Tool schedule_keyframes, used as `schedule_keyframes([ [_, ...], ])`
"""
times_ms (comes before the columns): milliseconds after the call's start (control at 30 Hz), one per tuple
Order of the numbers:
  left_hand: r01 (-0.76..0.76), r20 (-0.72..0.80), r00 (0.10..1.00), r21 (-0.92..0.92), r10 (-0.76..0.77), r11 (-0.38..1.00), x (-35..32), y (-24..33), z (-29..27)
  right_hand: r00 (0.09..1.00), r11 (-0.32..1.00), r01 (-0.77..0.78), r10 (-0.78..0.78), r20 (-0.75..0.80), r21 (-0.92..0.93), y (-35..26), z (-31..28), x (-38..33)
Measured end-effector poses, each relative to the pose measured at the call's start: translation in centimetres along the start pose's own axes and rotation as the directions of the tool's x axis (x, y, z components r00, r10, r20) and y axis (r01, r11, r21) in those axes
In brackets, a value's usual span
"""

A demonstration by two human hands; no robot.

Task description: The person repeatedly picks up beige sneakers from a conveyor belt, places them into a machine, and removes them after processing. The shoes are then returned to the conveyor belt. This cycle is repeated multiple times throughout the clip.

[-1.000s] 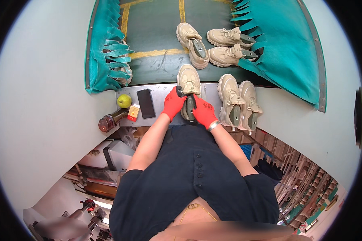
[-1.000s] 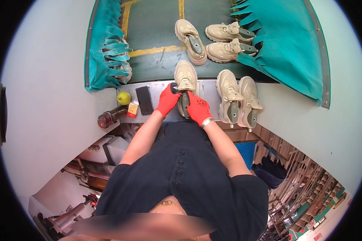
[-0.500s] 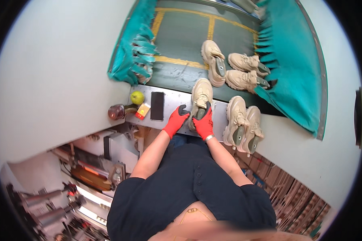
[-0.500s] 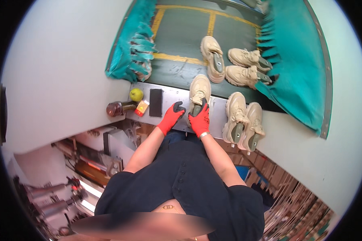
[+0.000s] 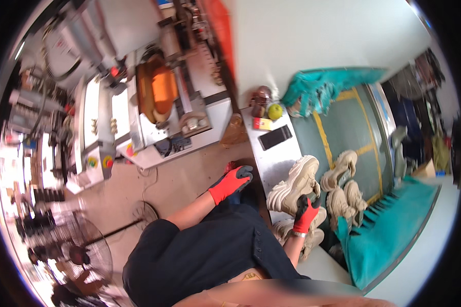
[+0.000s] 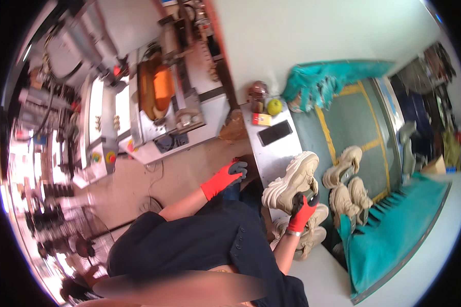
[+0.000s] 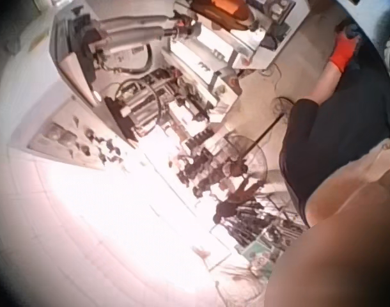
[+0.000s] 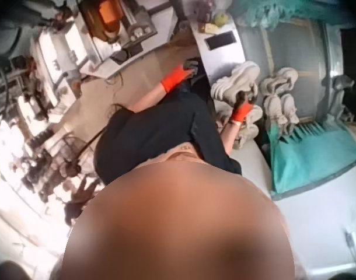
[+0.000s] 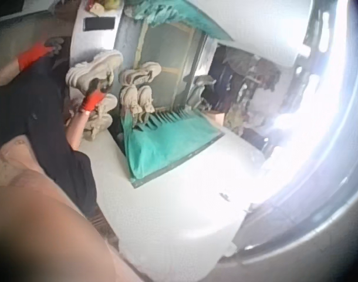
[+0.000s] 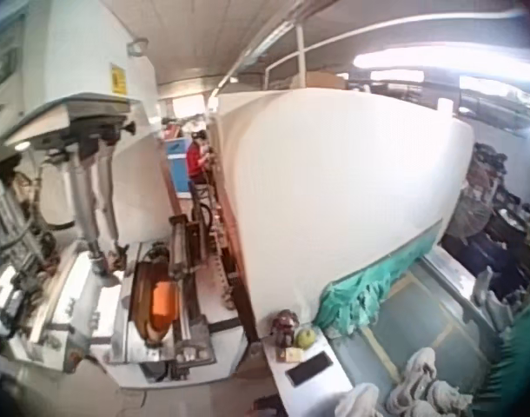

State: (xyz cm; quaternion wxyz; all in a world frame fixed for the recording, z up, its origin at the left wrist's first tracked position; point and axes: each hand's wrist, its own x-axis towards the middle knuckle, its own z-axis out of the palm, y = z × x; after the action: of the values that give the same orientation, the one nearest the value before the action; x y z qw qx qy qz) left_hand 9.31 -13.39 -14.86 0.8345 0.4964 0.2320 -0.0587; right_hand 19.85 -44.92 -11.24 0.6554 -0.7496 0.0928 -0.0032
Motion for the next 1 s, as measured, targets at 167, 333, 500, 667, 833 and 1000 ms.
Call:
schedule_keyframes([
  [167, -0.137, 0.075, 0.987, -0.100, 0.145, 0.985, -3.6, 2.6, -1.9, 0.907, 0.936, 0.326, -0.271, 0.323, -0.130, -8.8, 2.9, -2.6],
  [333, -0.296, 0.147, 0.952, 0.222, 0.269, 0.929, -8.1, 9.8, -5.6, 0.862, 0.951, 0.305, -0.297, 0.410, 0.046, -20.9, 12.4, -7.3],
  [500, -0.333, 0.092, 0.943, 0.201, 0.320, 0.921, -14.6, 14.6, -14.3, 0.775, 0.963, 0.138, -0.250, 0.580, 0.231, -27.3, 26.3, -10.9],
  [667, -0.340, 0.063, 0.940, 0.079, 0.335, 0.937, -23.2, 20.7, -23.2, 0.522, 0.966, 0.033, -0.236, 0.820, 0.257, -29.0, 42.0, -11.5],
  [833, -0.329, -0.151, 0.935, -0.021, 0.322, 0.944, -29.3, 21.2, -29.0, 0.396, 0.972, 0.073, -0.234, 0.888, 0.224, -25.6, 57.9, -9.6],
  [1000, -0.429, -0.245, 0.886, -0.112, 0.393, 0.896, -30.7, 19.0, -32.8, 0.528, 0.804, 0.589, -0.308, 0.791, -0.080, -17.3, 72.9, -3.6],
])
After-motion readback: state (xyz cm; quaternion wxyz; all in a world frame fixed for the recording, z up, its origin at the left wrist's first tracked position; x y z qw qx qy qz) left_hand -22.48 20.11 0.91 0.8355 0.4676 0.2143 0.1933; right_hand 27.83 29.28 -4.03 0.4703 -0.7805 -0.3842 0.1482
